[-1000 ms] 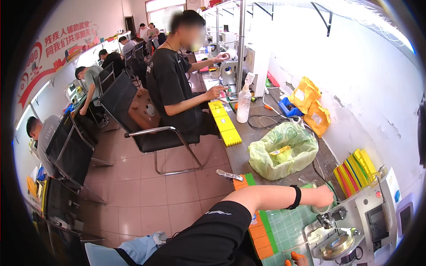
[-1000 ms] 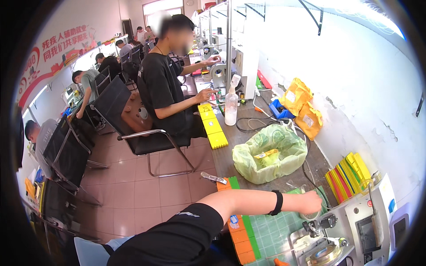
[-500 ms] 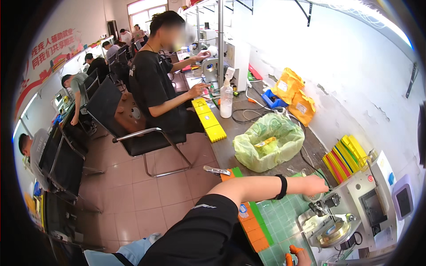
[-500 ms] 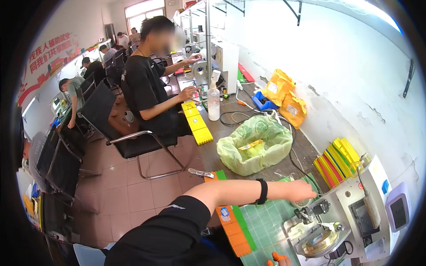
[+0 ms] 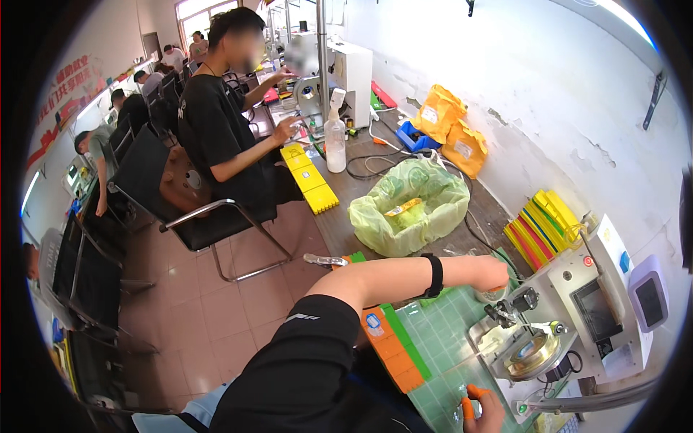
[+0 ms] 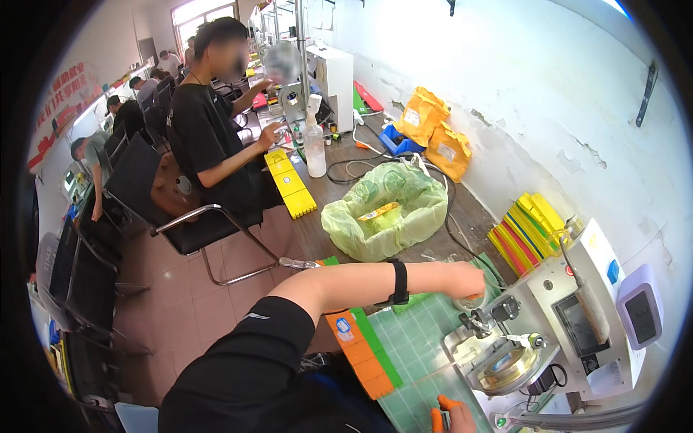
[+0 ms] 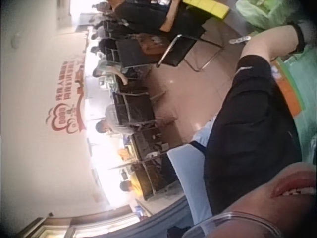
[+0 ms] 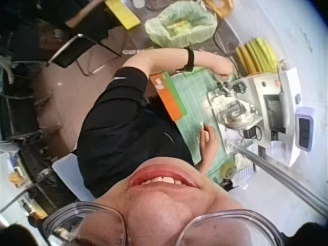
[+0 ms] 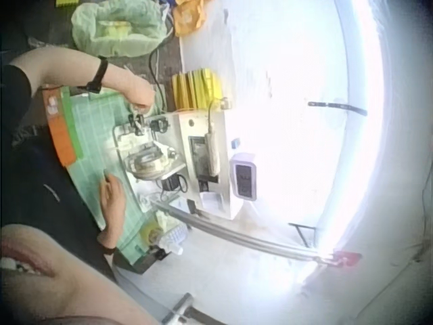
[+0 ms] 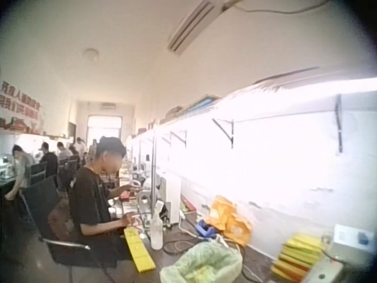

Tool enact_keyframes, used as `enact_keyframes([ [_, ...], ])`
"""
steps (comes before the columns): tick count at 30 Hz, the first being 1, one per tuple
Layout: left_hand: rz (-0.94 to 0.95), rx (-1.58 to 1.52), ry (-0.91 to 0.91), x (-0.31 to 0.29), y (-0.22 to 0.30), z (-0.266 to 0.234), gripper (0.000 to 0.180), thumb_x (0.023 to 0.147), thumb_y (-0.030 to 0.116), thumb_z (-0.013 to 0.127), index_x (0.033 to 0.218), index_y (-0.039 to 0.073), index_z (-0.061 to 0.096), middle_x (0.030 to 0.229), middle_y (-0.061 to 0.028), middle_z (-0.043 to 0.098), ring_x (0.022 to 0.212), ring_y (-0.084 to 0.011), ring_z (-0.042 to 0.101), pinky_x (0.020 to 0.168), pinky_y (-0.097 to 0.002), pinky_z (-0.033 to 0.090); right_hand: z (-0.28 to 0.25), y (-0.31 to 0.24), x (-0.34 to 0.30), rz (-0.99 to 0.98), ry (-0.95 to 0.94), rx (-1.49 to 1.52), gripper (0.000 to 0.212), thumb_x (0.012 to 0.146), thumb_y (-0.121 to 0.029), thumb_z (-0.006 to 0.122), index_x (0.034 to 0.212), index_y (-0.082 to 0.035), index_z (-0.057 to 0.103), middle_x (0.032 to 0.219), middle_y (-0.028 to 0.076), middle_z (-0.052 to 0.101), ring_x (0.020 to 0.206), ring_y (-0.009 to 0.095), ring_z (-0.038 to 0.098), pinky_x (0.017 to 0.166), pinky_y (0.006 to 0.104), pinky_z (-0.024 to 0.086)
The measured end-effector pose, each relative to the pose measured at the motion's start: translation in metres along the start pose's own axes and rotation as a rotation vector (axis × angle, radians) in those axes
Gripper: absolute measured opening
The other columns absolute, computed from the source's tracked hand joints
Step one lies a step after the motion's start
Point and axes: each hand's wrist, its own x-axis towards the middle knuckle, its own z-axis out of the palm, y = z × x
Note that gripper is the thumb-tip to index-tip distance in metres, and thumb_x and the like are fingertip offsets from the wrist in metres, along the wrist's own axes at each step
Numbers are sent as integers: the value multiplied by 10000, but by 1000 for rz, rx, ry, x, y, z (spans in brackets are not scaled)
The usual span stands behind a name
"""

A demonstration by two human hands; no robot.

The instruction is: Assembling small electronic components and wiring using glue and tools at a workbench.

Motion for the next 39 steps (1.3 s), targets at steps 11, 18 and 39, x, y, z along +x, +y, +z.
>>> enact_keyframes([
  [11, 42, -11, 129, -8, 15, -2, 94, 746, 133, 671, 829, 92, 687, 808, -150, 691, 806, -386, 689, 660, -491, 537, 4, -17, 1, -9, -18, 26, 250, 957, -117, 686, 1192, -32, 687, 1084, 190, 709, 993, 365, 691, 850, 411, 543],
  [18, 57, 137, 197, -3, 17, 2, 81, 738, 145, 673, 702, 79, 702, 800, -148, 685, 767, -376, 705, 639, -468, 560, -3, -15, -5, 4, 0, -17, 238, 956, -123, 690, 1175, -31, 699, 1068, 187, 720, 982, 361, 699, 847, 409, 547],
  [39, 107, -295, 282, -20, 3, -39, 446, 764, 108, 749, 1189, 141, 617, 951, -116, 720, 867, -348, 696, 723, -475, 545, -2, -10, 3, -41, 57, -82, 264, 820, -10, 747, 1080, -1, 700, 931, 156, 713, 877, 325, 699, 820, 382, 536],
])
